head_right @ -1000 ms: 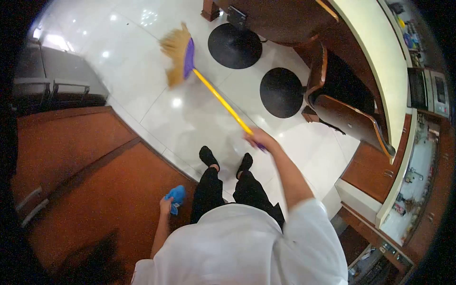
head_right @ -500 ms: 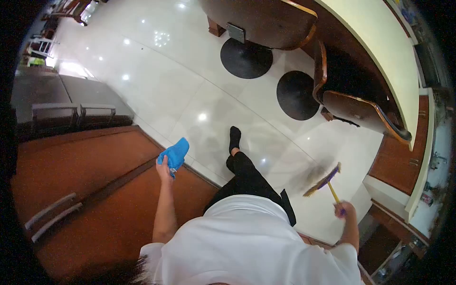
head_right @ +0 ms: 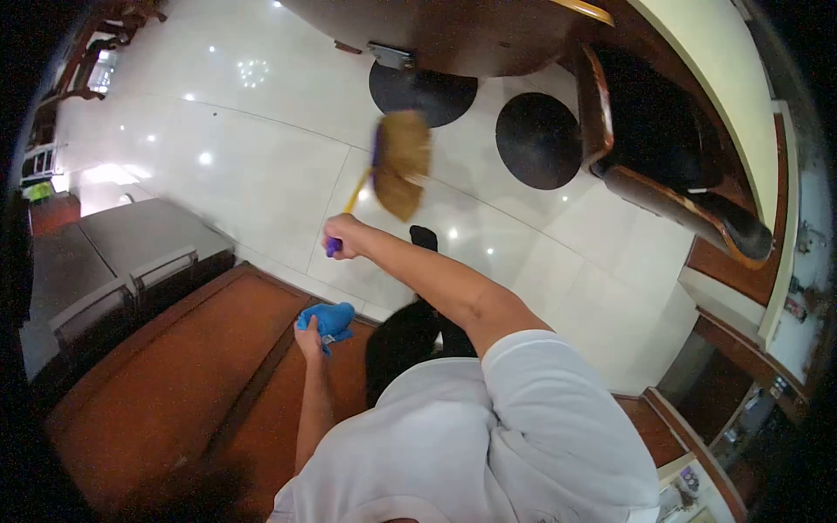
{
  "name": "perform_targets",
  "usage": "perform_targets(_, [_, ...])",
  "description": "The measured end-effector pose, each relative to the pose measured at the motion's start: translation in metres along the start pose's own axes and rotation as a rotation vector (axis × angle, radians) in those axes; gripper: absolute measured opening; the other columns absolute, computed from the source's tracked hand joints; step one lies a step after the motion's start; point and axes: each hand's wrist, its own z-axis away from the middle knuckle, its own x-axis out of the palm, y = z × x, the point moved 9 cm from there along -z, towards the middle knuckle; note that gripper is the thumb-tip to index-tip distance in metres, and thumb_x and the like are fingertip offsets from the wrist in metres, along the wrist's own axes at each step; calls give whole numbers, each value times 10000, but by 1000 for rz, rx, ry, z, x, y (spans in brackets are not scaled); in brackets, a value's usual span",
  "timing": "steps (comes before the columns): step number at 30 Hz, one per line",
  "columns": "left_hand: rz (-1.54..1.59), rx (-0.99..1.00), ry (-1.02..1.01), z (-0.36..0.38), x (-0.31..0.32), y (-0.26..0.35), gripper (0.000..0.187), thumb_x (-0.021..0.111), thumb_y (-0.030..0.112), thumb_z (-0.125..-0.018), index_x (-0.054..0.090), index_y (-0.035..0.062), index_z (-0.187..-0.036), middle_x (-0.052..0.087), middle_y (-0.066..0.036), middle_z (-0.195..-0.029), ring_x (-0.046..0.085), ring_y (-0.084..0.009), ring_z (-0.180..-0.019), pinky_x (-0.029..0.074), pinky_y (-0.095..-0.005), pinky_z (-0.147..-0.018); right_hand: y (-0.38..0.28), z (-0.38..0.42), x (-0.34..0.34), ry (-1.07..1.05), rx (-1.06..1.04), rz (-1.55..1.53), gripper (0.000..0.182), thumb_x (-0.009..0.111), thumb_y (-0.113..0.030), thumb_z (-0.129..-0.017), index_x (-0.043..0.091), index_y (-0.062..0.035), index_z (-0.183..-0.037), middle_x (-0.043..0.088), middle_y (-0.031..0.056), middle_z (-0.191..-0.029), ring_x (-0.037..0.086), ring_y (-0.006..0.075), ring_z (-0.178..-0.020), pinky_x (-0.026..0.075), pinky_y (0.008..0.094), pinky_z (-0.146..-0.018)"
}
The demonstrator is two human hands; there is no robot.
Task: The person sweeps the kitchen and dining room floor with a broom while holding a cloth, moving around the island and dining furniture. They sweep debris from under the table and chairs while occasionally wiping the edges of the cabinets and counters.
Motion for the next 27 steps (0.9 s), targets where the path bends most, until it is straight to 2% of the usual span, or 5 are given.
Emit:
perform_targets(5, [-111, 73, -28, -66, 17, -5, 205, 562, 150, -793, 512, -21, -894, 552, -83, -824, 509, -161, -737, 430, -294, -666, 32, 21, -44, 11, 296, -119, 97, 548, -112, -633, 508, -65, -557, 461, 25, -472, 457, 163, -411, 374, 314, -372])
perform_targets(10, [201, -114, -75, -149, 53, -12, 371, 517, 318, -822, 544, -34, -938, 553, -78, -870, 503, -171, -743, 417, -293, -698, 17, 222, -137, 443, 122, 1018, 459, 622, -137, -668, 426, -11, -1064, 564, 173, -816, 569, 291, -618, 449, 350, -566])
perform_targets(14, [173, -94, -142, -194, 71, -5, 347, 512, 322, -825, 531, -6, -938, 551, -58, -832, 500, -141, -736, 413, -275, -687, 5, 333, -110, 842, 712, 1012, 383, 599, -111, -702, 390, -66, -1020, 541, 230, -756, 529, 410, -750, 423, 421, -622])
perform_targets(19, [-75, 45, -187, -207, 80, 9, 233, 553, 245, -807, 504, 18, -818, 510, -16, -728, 453, -95, -673, 389, -232, -620, 19, 349, -165, 1201, 575, 1221, 355, 593, -52, -678, 393, 14, -963, 521, 214, -640, 546, 376, -621, 422, 417, -529])
perform_targets(27, [-100, 31, -88, -213, 56, -57, 157, 572, 154, -791, 488, 29, -749, 476, 11, -652, 417, -54, -607, 374, -201, -555, 84, 225, -478, 1409, 451, 108, 215, 555, -128, -725, 424, -84, -561, 400, 57, -431, 373, 189, -282, 259, 302, -245])
